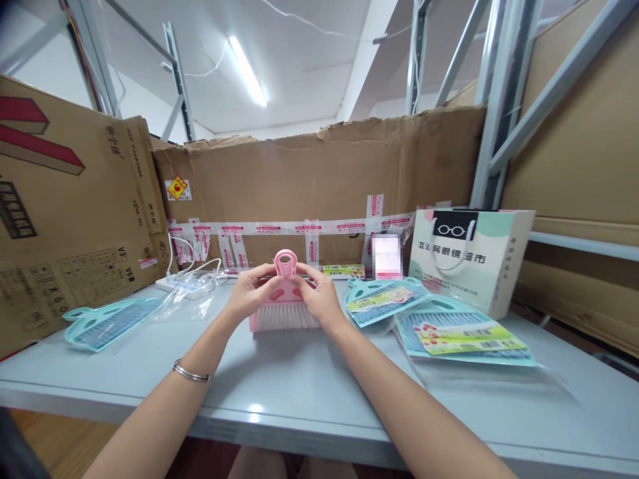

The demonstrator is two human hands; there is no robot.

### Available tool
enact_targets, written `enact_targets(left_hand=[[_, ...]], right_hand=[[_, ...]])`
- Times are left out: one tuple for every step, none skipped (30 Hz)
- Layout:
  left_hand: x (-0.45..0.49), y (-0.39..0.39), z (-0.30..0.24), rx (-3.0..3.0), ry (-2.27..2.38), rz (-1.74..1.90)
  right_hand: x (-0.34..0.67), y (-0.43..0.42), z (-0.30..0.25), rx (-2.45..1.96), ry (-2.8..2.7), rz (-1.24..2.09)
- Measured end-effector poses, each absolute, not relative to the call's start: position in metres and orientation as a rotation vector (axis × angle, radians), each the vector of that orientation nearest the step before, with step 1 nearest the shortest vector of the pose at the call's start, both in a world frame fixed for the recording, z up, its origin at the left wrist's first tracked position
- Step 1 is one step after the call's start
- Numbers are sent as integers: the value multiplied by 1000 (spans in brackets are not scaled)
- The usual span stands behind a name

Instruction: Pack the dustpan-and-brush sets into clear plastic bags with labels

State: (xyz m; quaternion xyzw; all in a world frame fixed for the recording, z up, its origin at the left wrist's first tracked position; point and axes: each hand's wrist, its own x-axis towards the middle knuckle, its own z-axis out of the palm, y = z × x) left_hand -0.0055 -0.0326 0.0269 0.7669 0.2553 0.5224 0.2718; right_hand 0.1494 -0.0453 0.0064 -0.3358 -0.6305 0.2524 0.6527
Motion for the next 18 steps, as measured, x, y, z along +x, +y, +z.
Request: enact_targets(left_hand=[[-5,-32,26,2069,681,1402],[-5,-31,26,2077,679,1407],[-5,-31,26,2090,680,1420],[-5,-30,26,2107,683,1433],[-4,-30,26,2127,687,1445],[-4,-30,26,2144,692,1456],[-4,-29,26,2155,697,1462],[-3,-29,26,2162,701,1464],[-3,-29,27,2164,704,1465],[-3,-29,27,2162,706,1465],[-3,-30,27,2158,708,1462],[-3,-30,28,2153,709,1459],[-3,-30,28,2149,712,1456],[-3,-30,28,2146,716,1453],[-3,-30,28,2144,720,1451],[-3,-30,28,2142,723,1451],[-3,-30,29,2140,724,1454],[-3,-30,29,2138,724,1458]], right_hand=[[148,-44,6,-736,-1432,651],[148,-43,5,-725,-1416,684],[147,-42,3,-726,-1389,684],[146,-41,1,-734,-1356,666],[145,-39,0,-745,-1322,646],[145,-38,-2,-756,-1292,636],[144,-38,-3,-766,-1265,636],[143,-37,-4,-773,-1243,643],[142,-37,-5,-779,-1225,651],[141,-37,-5,-785,-1211,657],[140,-38,-6,-792,-1200,661],[139,-38,-6,-800,-1192,658],[139,-39,-6,-809,-1189,647],[138,-39,-6,-816,-1187,633],[138,-39,-6,-822,-1188,619],[137,-39,-6,-827,-1193,606],[137,-39,-7,-829,-1197,593],[136,-38,-7,-829,-1201,581]])
